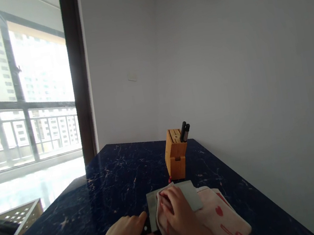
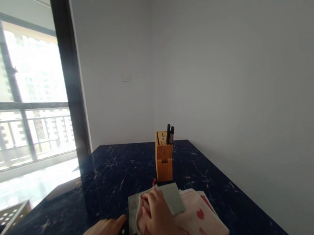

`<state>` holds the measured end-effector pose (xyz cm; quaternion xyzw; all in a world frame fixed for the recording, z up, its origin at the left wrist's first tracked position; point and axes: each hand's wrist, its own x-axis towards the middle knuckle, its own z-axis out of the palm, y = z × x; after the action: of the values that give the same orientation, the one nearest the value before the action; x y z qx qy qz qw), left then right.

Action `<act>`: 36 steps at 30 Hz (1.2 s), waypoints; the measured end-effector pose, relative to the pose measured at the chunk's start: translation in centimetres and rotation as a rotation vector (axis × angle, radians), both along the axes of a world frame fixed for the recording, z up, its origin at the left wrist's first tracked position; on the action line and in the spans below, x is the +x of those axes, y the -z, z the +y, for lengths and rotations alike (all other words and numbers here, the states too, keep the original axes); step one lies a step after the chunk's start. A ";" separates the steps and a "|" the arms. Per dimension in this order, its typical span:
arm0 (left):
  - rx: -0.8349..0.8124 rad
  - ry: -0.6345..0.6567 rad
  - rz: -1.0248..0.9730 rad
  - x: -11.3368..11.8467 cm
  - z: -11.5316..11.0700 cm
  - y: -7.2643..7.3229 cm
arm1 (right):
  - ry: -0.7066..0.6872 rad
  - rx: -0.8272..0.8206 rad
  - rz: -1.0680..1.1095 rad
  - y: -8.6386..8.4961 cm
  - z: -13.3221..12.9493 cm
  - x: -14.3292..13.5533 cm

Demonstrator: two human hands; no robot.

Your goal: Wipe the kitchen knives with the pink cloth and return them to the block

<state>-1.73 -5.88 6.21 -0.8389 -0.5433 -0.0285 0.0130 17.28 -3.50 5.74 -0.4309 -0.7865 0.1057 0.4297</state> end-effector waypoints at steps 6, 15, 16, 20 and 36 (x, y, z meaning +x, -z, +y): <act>-0.023 -0.011 0.016 0.1 -0.2 -0.4 | 0.070 -0.001 0.059 0.0 0.9 0.7; -0.004 -0.036 0.017 0.8 -0.3 -0.1 | -0.024 -0.005 -0.046 -0.2 -0.4 -0.7; -0.003 -0.034 0.013 0.8 -0.3 0.0 | -0.050 -0.008 -0.075 -0.3 -0.7 -1.0; -0.016 -0.031 0.008 0.7 -0.4 -0.3 | -0.020 -0.009 -0.047 -0.2 -0.1 -0.4; -0.033 -0.054 0.000 0.9 -0.4 -0.4 | 0.022 0.045 -0.200 -0.9 -0.1 0.3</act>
<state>-0.80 -6.29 6.65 -0.8240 -0.5663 -0.0192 -0.0004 17.59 -3.60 6.61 -0.4379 -0.8229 0.0397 0.3598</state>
